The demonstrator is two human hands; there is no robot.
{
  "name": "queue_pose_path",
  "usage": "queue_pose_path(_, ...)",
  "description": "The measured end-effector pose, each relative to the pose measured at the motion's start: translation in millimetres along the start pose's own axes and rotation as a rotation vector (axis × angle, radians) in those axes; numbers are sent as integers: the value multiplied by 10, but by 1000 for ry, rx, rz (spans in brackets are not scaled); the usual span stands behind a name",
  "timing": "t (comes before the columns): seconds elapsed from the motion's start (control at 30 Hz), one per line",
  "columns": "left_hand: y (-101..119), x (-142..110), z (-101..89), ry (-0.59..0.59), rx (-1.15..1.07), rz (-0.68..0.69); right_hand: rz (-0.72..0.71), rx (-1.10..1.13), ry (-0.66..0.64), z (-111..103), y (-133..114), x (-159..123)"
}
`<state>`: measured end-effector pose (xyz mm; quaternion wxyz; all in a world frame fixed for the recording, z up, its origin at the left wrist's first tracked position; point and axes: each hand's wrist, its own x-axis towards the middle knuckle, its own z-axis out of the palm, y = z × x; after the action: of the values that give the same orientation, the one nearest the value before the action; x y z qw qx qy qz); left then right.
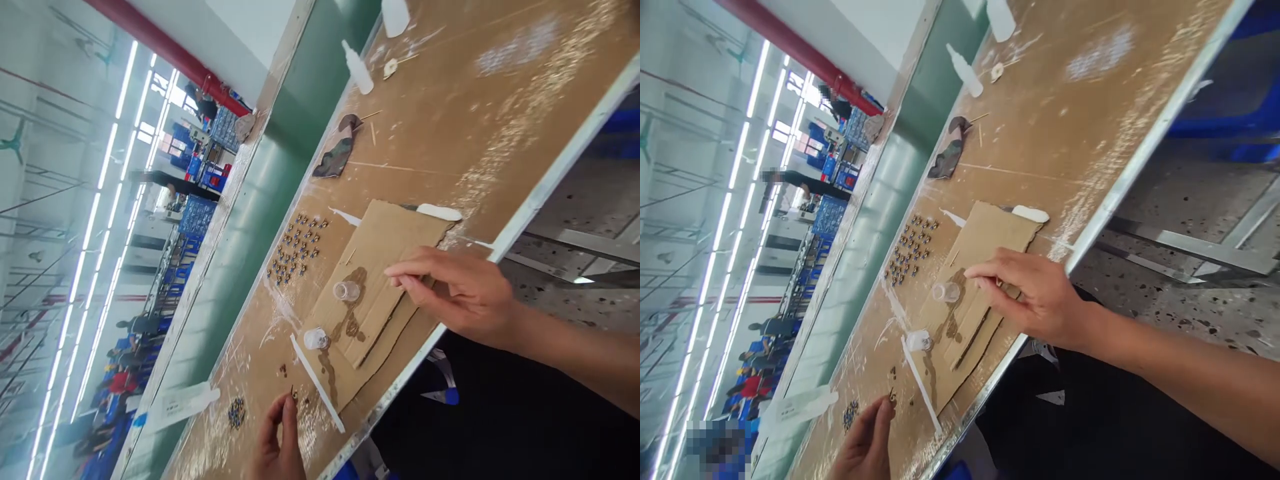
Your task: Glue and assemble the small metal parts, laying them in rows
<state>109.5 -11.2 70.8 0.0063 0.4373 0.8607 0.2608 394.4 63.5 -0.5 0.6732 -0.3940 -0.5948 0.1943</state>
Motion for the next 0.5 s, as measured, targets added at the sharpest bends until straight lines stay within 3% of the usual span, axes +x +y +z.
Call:
queue_pose_path(0.2,-422,-64,41,-45,-41,-149,-12,-47,-43,107,-100,-74)
queue_pose_path(0.37,-526,-48,64,-80,-106,-151,-62,-120,-70,179,-131,-139)
queue_pose_path(0.5,-506,-35,74,-125,-130,-149,75,-168,-101,196,-182,-139)
